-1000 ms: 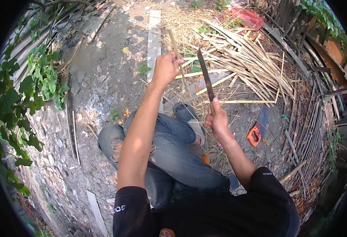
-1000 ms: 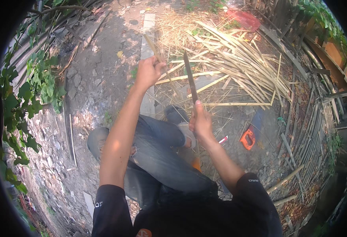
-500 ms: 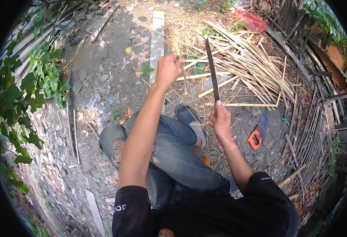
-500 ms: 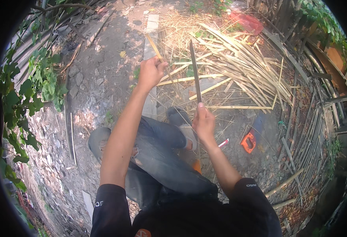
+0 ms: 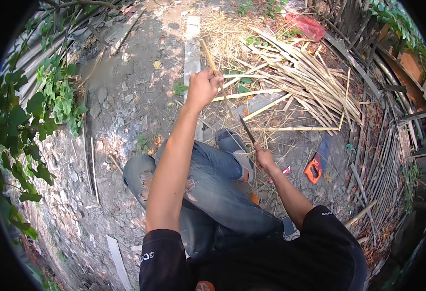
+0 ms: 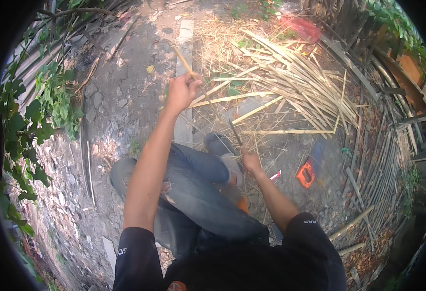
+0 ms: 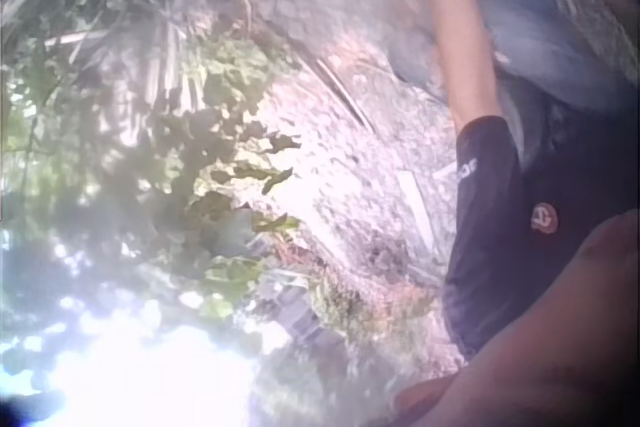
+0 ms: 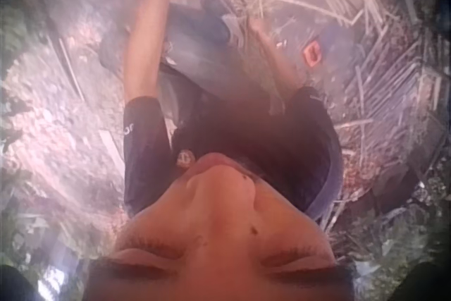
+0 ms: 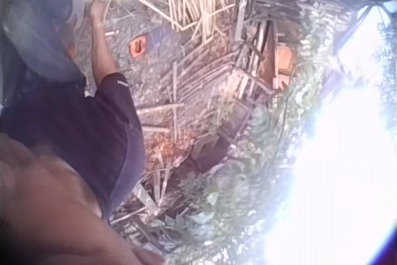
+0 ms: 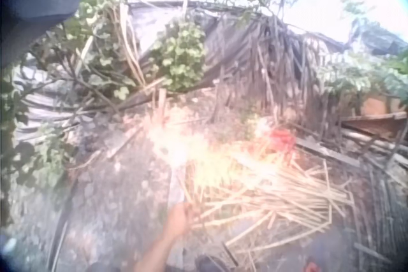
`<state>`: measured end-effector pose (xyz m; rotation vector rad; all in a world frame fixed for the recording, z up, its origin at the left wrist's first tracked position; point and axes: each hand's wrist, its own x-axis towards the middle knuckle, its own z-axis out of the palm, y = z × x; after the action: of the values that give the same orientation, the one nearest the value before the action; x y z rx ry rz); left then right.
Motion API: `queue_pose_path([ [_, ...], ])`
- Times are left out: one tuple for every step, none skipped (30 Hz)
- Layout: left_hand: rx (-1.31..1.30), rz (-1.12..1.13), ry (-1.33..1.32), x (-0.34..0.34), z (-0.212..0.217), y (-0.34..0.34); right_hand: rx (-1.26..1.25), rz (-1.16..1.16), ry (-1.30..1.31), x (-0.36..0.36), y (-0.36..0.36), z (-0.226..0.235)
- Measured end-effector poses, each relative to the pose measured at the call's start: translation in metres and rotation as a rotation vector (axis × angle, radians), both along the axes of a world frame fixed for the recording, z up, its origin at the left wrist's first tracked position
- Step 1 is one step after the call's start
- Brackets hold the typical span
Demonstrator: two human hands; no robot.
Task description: The person sits on the ground and uses a red utility knife to shave thin strips from a bamboo stick held against their lap. They then switch to a long metal blade to further refine and sharpen the bamboo stick.
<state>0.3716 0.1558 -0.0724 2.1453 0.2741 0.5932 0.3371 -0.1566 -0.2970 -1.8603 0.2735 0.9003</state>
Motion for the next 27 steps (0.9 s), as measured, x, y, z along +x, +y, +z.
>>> queue_pose_path([
  [-0.006, 0.01, -0.017, 0.001, -0.002, 0.003, 0.047, -0.016, -0.051, 0.001, 0.007, 0.017],
  [-0.016, 0.012, -0.031, 0.002, -0.001, 0.001, 0.089, -0.04, -0.1, 0.001, 0.011, 0.027],
  [0.007, 0.025, 0.007, 0.003, 0.0, 0.001, 0.109, -0.082, -0.148, 0.001, 0.016, 0.033],
  [0.02, 0.048, -0.011, 0.003, 0.001, -0.003, 0.169, -0.084, -0.201, 0.0, 0.018, 0.041],
  [0.032, 0.073, -0.03, 0.004, 0.001, -0.008, 0.229, -0.084, -0.253, -0.002, 0.018, 0.05],
  [0.046, 0.098, -0.047, 0.003, 0.001, -0.011, 0.29, -0.083, -0.306, -0.003, 0.018, 0.057],
  [0.046, 0.107, -0.063, 0.003, -0.001, -0.011, 0.296, -0.077, -0.353, -0.004, 0.017, 0.062],
  [0.047, 0.116, -0.078, 0.002, -0.003, -0.012, 0.302, -0.07, -0.399, -0.007, 0.014, 0.066],
  [0.047, 0.125, -0.093, 0.001, -0.004, -0.012, 0.309, -0.063, -0.446, -0.009, 0.012, 0.068],
  [0.044, 0.115, -0.101, 0.001, -0.004, -0.012, 0.318, -0.09, -0.42, -0.012, 0.007, 0.066],
  [0.041, 0.105, -0.108, 0.001, -0.003, -0.013, 0.328, -0.116, -0.394, -0.015, 0.002, 0.065],
  [0.038, 0.095, -0.116, 0.001, -0.003, -0.013, 0.337, -0.143, -0.368, -0.017, -0.002, 0.064],
  [0.046, 0.092, -0.08, 0.0, -0.001, -0.011, 0.353, -0.176, -0.329, -0.019, -0.002, 0.069],
  [0.055, 0.092, -0.044, -0.002, 0.001, -0.009, 0.37, -0.207, -0.288, -0.023, -0.001, 0.079],
  [0.064, 0.091, -0.007, -0.003, 0.002, -0.007, 0.386, -0.239, -0.248, -0.026, 0.0, 0.088],
  [0.056, 0.085, -0.018, -0.003, 0.004, -0.009, 0.404, -0.259, -0.236, -0.028, 0.0, 0.093],
  [0.048, 0.079, -0.028, -0.003, 0.005, -0.011, 0.422, -0.278, -0.224, -0.029, 0.0, 0.096],
  [0.041, 0.074, -0.038, -0.003, 0.006, -0.013, 0.44, -0.298, -0.211, -0.031, 0.0, 0.101],
  [0.065, 0.071, -0.043, -0.003, 0.005, -0.011, 0.463, -0.298, -0.201, -0.033, 0.002, 0.108],
  [0.09, 0.068, -0.048, -0.003, 0.003, -0.01, 0.486, -0.297, -0.191, -0.035, 0.003, 0.117],
  [0.114, 0.066, -0.052, -0.003, 0.002, -0.009, 0.509, -0.296, -0.18, -0.037, 0.006, 0.122],
  [0.1, 0.057, -0.055, -0.001, 0.001, -0.011, 0.536, -0.279, -0.194, -0.04, 0.008, 0.122],
  [0.086, 0.049, -0.058, 0.0, 0.001, -0.014, 0.563, -0.261, -0.209, -0.044, 0.01, 0.122],
  [0.071, 0.04, -0.061, 0.002, 0.001, -0.018, 0.59, -0.243, -0.224, -0.046, 0.013, 0.122],
  [0.072, 0.028, -0.063, 0.003, 0.002, -0.022, 0.552, -0.234, -0.069, -0.046, 0.017, 0.126],
  [0.072, 0.015, -0.066, 0.004, 0.002, -0.028, 0.511, -0.224, 0.085, -0.045, 0.021, 0.132],
  [0.072, 0.001, -0.068, 0.006, 0.004, -0.031, 0.469, -0.213, 0.238, -0.042, 0.023, 0.138],
])
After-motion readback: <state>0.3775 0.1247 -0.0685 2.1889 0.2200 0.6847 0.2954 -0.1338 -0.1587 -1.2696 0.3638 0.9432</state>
